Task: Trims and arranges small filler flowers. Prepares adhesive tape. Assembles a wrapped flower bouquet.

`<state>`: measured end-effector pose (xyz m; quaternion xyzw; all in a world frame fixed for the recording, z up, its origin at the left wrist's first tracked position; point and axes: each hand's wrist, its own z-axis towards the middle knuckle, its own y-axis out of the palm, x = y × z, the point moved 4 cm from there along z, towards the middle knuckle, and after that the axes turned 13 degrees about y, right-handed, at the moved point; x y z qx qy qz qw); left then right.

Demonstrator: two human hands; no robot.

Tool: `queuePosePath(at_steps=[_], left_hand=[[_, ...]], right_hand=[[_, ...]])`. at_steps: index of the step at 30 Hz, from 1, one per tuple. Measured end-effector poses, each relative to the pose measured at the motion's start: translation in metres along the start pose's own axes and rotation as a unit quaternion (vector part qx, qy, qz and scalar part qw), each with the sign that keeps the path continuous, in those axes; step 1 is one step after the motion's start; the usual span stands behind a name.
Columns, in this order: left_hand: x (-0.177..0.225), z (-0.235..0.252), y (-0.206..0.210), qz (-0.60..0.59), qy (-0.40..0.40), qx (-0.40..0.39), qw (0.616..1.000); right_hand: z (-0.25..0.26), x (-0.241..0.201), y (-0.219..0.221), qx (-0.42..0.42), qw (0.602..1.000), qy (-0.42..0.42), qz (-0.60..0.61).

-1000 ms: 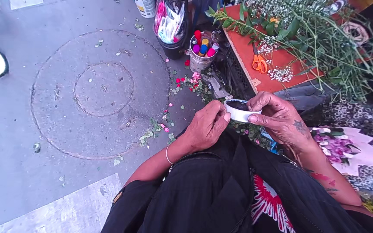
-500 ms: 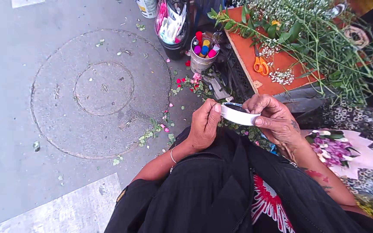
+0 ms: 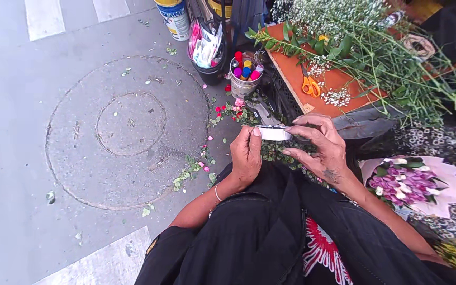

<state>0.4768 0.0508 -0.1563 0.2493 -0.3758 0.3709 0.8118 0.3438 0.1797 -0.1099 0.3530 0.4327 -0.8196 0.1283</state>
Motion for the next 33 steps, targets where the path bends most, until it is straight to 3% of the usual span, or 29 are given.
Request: queuePosePath(at_steps=[3,6,10,13,16,22,27,33], left_hand=[[0.004,-0.004,0.014,0.028,0.031,-0.037,0.998],[0.009,0.0,0.015,0.033,0.07,-0.079,0.994],[-0.001,0.001,0.001,-0.049,0.09,-0.1,0.99],[-0.005,0.009,0.006,-0.025,0.108,-0.17,0.979],[-0.004,0.017,0.02,-0.02,0.104,-0.22,0.97],[0.004,0.029,0.028,0.076,0.244,-0.165,0.953],[0.013,0.034,0.046,0.119,0.336,-0.198,0.913],[0.017,0.053,0.071,0.111,0.388,-0.227,0.886]], right_hand=[[0.002,-0.011,0.018,-0.032,0.996,-0.015,-0.086],[0.003,-0.001,0.02,-0.021,0.999,-0.002,-0.025],[-0.002,0.009,0.009,-0.01,0.995,0.083,0.057],[-0.003,0.015,0.001,0.006,0.982,0.131,0.133],[-0.002,0.015,-0.003,0.006,0.974,0.127,0.186],[-0.009,0.031,-0.029,0.041,0.98,0.13,0.143],[-0.01,0.014,-0.044,0.084,0.983,0.152,0.054],[-0.004,0.025,-0.072,0.086,0.949,0.233,0.194]])
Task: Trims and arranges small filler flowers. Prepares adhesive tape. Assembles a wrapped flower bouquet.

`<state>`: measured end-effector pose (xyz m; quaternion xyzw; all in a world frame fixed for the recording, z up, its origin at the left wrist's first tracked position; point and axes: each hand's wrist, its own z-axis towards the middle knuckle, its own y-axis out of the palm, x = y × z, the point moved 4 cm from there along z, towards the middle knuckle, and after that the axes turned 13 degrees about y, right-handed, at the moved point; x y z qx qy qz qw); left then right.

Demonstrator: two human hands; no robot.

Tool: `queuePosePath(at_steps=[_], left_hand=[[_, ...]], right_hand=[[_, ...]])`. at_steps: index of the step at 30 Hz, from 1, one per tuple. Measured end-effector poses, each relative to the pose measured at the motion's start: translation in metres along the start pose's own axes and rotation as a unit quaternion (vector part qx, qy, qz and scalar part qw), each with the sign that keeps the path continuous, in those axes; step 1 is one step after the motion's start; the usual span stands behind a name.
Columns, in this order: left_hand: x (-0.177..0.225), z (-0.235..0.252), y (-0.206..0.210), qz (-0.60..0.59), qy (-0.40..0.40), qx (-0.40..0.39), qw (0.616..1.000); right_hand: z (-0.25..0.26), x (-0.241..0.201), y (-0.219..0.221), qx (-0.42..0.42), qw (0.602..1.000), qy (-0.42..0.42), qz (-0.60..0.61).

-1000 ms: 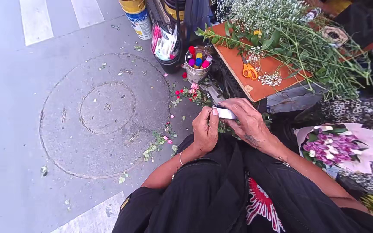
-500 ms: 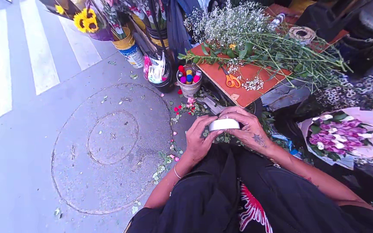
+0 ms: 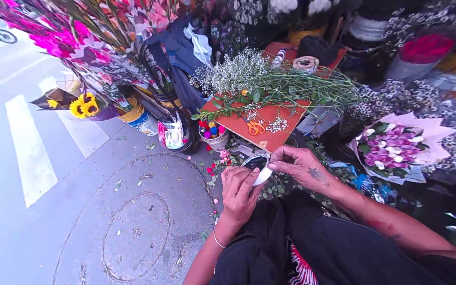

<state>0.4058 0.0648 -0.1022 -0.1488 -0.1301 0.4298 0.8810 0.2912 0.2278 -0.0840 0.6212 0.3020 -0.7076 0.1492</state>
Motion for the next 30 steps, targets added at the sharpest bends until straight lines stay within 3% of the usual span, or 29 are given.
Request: queuePosePath(at_steps=[2,6,10,15,21,26,30], left_hand=[[-0.008,0.013,0.011,-0.007,0.028,-0.016,0.999],[-0.027,0.046,0.058,-0.018,0.063,-0.068,0.996],[-0.06,0.093,0.136,-0.063,0.076,-0.148,0.984],[-0.126,0.188,0.279,-0.108,0.095,-0.24,0.96],[-0.255,0.312,0.499,-0.126,0.101,-0.355,0.921],[-0.335,0.33,0.633,-0.083,0.11,-0.473,0.87],[-0.359,0.33,0.682,-0.04,0.158,-0.479,0.863]], right_hand=[[0.001,-0.001,-0.018,0.018,1.0,-0.013,0.0],[0.005,-0.011,-0.068,0.123,0.977,-0.073,-0.157],[0.037,0.001,-0.147,0.138,0.975,-0.008,-0.173],[0.131,0.048,-0.278,0.136,0.985,0.102,0.021],[0.295,0.123,-0.439,0.221,0.94,0.148,0.214],[0.392,0.197,-0.5,0.287,0.921,0.183,0.19],[0.418,0.216,-0.519,0.312,0.917,0.213,0.126]])
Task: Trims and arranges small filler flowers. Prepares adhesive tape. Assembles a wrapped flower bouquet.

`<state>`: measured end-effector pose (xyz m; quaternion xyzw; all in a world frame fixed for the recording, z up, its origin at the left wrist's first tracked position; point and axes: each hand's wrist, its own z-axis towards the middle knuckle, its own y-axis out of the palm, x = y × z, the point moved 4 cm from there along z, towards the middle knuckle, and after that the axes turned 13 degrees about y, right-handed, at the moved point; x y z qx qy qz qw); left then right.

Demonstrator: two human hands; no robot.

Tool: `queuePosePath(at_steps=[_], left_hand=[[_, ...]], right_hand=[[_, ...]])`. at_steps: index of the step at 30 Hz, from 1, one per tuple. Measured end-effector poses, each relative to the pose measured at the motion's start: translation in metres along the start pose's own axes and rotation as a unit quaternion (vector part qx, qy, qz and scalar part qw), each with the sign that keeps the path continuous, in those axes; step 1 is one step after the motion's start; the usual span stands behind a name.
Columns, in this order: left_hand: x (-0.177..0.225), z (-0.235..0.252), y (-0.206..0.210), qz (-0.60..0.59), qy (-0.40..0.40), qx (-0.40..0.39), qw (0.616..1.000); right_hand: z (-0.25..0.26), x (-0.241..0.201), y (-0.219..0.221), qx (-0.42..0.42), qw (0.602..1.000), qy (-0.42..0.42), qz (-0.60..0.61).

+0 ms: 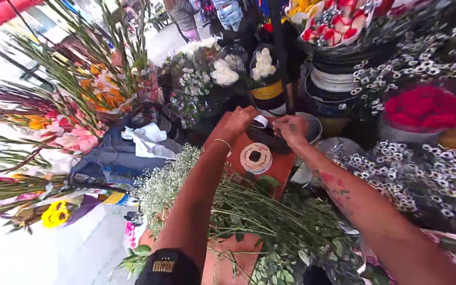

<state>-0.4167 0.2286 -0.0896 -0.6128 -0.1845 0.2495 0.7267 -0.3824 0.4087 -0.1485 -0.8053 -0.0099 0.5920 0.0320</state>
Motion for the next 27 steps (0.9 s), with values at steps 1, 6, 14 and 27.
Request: queuePosePath(at_steps=[1,6,14,27], left_hand=[[-0.005,0.006,0.002,0.018,0.017,-0.003,1.0],[-0.009,0.019,-0.007,-0.018,0.073,-0.042,0.996],[0.002,0.021,-0.005,-0.024,0.102,-0.032,0.994],[-0.006,0.009,0.019,-0.009,0.087,-0.095,0.992]], right_hand=[[0.002,-0.002,0.001,0.004,1.0,0.006,-0.008],[0.0,0.0,0.006,-0.005,1.0,0.026,-0.018],[0.002,0.016,-0.007,0.019,0.999,0.021,0.016],[0.003,0.029,0.001,0.027,0.998,0.036,0.051]])
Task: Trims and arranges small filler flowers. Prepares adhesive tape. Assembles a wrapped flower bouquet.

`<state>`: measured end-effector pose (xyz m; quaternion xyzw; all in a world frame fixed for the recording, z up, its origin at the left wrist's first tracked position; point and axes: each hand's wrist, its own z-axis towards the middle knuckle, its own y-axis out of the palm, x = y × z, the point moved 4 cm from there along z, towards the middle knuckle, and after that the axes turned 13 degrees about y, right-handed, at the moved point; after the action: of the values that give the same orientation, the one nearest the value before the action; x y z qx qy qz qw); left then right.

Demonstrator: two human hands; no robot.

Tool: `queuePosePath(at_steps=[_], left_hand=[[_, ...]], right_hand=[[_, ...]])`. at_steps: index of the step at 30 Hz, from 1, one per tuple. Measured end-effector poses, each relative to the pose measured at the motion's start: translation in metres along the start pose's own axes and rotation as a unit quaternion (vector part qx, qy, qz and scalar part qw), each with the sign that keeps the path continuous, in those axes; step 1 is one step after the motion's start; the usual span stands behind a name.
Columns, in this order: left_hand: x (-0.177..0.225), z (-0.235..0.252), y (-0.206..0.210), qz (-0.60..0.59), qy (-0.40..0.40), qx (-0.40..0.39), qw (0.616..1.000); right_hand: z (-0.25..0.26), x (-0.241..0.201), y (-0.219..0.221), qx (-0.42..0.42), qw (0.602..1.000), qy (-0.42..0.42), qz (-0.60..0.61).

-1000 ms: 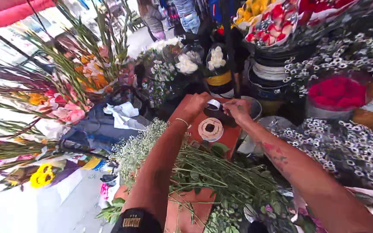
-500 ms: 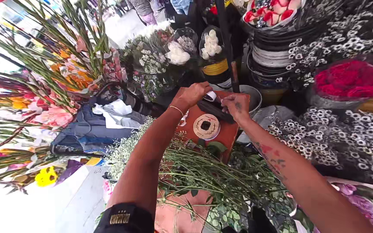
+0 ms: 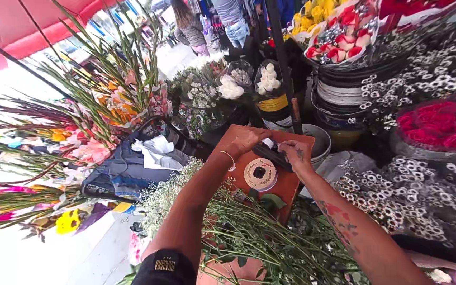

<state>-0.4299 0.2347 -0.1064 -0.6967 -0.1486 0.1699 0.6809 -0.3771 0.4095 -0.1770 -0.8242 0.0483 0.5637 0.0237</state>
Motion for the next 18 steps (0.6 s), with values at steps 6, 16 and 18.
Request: queuePosePath(at_steps=[6,16,18], left_hand=[[-0.003,-0.002,0.007,-0.068,-0.063,-0.008,0.996],[-0.01,0.002,0.03,-0.189,-0.176,-0.022,0.966],[-0.014,-0.001,0.034,-0.193,-0.182,-0.011,0.964]], right_hand=[[-0.001,0.007,-0.004,-0.019,0.993,0.014,0.114],[-0.005,0.014,-0.005,-0.025,0.966,0.027,0.257],[-0.008,0.015,-0.008,-0.034,0.957,0.036,0.286]])
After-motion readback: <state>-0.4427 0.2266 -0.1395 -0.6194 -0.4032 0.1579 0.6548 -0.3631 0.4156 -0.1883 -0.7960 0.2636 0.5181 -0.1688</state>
